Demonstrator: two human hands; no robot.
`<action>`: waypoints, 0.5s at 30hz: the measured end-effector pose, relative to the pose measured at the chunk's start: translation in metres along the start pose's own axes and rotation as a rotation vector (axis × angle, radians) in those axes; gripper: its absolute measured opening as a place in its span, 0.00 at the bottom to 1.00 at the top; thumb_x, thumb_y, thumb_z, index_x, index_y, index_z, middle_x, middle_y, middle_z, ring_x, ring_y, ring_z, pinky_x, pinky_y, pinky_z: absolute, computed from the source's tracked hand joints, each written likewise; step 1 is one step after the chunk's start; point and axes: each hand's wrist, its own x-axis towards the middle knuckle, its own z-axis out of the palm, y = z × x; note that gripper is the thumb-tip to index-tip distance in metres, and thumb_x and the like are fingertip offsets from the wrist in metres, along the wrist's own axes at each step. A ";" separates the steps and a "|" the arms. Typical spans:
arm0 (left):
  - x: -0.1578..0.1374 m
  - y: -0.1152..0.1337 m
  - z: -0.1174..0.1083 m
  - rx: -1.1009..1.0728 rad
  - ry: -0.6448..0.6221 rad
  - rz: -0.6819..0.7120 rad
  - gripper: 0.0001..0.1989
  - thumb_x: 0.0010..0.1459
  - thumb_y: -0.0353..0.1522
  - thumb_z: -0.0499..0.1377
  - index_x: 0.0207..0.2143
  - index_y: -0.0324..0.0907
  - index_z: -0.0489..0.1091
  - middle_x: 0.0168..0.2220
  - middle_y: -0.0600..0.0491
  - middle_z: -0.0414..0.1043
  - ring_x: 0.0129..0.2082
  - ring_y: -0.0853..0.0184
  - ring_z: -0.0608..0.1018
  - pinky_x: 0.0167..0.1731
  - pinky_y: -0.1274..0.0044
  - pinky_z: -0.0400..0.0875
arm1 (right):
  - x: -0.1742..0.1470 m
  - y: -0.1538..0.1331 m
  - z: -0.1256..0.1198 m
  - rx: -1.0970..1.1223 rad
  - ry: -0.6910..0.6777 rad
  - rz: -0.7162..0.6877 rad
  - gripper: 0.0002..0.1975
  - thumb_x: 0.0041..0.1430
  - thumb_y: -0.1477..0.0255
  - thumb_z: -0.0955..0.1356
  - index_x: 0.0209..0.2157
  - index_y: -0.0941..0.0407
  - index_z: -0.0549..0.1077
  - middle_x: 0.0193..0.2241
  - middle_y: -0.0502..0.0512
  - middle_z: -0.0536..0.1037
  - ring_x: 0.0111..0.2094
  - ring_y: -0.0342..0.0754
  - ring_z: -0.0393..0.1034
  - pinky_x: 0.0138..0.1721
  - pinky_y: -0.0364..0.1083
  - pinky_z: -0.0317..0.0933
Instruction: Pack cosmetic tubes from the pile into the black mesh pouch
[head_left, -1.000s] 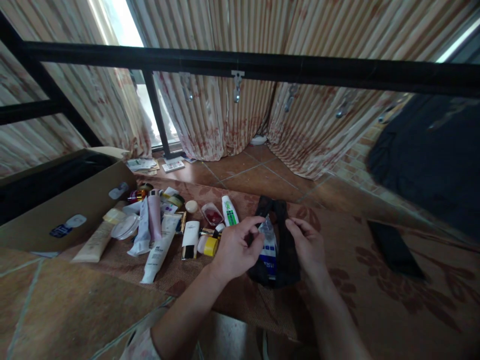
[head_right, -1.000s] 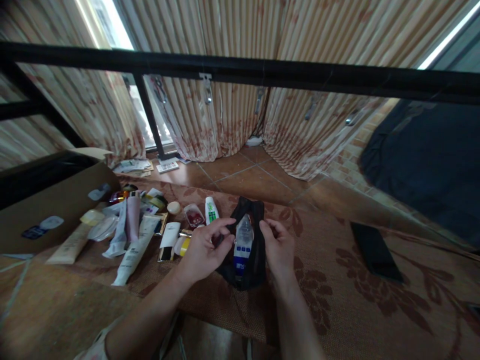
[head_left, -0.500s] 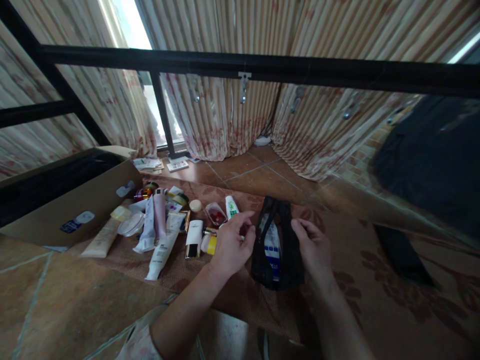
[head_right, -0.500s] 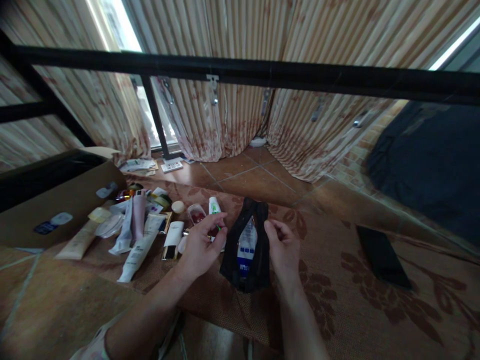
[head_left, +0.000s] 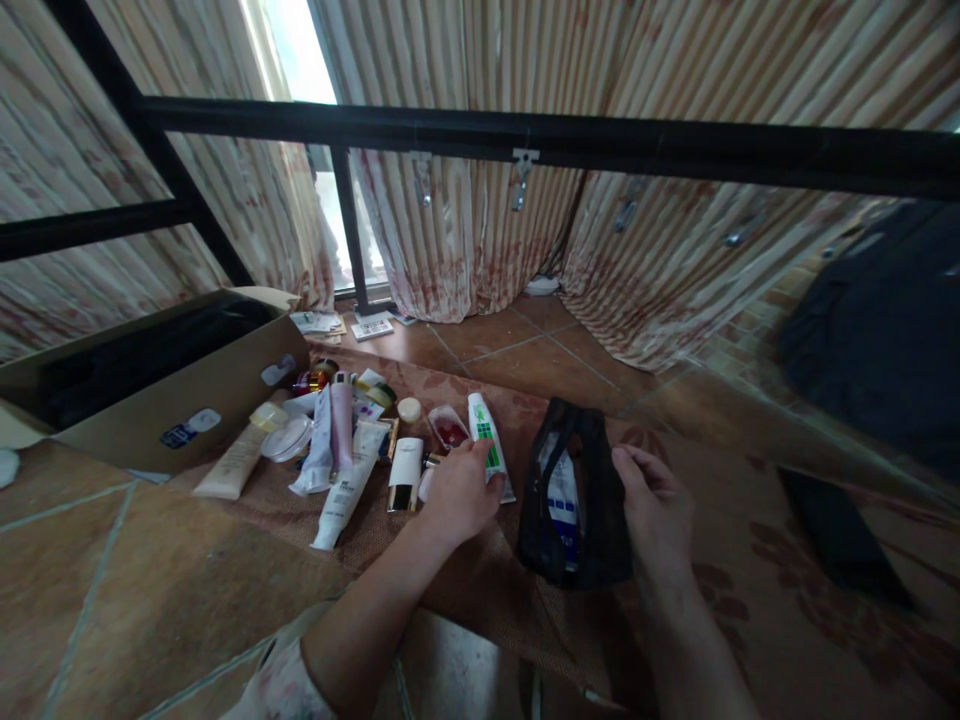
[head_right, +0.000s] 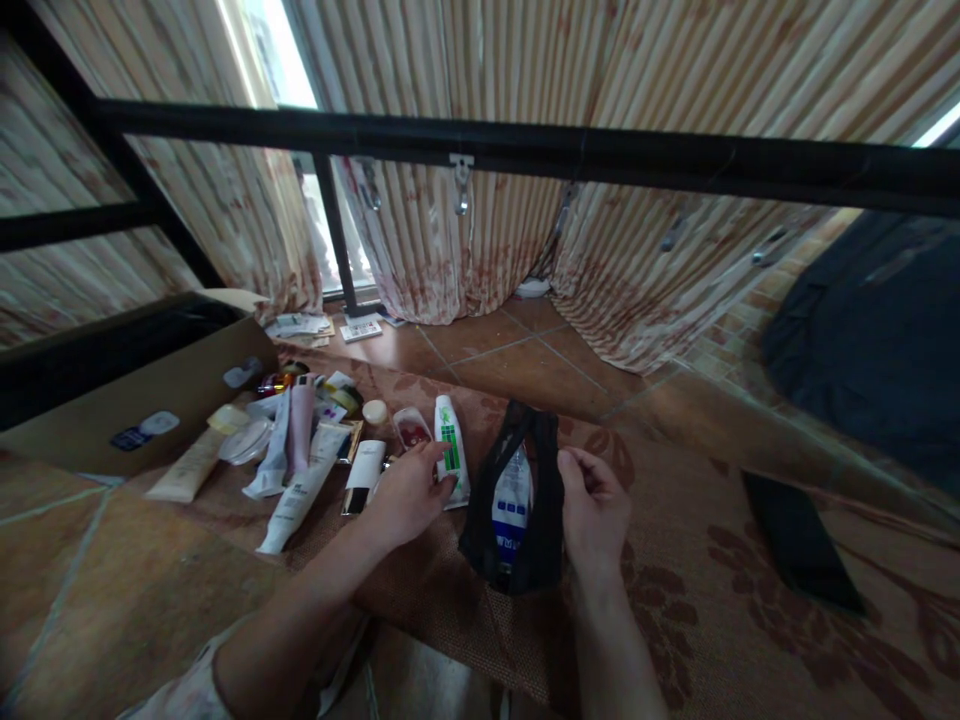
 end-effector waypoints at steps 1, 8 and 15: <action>-0.001 -0.001 0.000 0.021 -0.018 -0.003 0.18 0.56 0.33 0.55 0.50 0.40 0.66 0.43 0.45 0.72 0.43 0.57 0.75 0.42 0.69 0.68 | 0.000 0.001 0.000 0.005 0.005 0.001 0.17 0.45 0.60 0.72 0.33 0.59 0.79 0.30 0.56 0.80 0.32 0.50 0.74 0.35 0.48 0.66; -0.005 0.004 0.002 0.081 -0.110 -0.004 0.19 0.57 0.36 0.56 0.51 0.41 0.65 0.46 0.43 0.71 0.45 0.54 0.75 0.42 0.67 0.68 | 0.002 0.004 -0.001 -0.068 0.039 -0.038 0.16 0.45 0.61 0.72 0.33 0.58 0.79 0.32 0.57 0.81 0.35 0.52 0.74 0.38 0.49 0.66; -0.001 -0.006 -0.002 0.020 -0.037 0.020 0.19 0.57 0.34 0.54 0.52 0.41 0.65 0.47 0.45 0.71 0.47 0.57 0.74 0.45 0.70 0.68 | 0.001 0.005 -0.001 -0.058 0.041 -0.006 0.16 0.45 0.62 0.72 0.34 0.58 0.79 0.32 0.57 0.81 0.34 0.51 0.74 0.35 0.48 0.66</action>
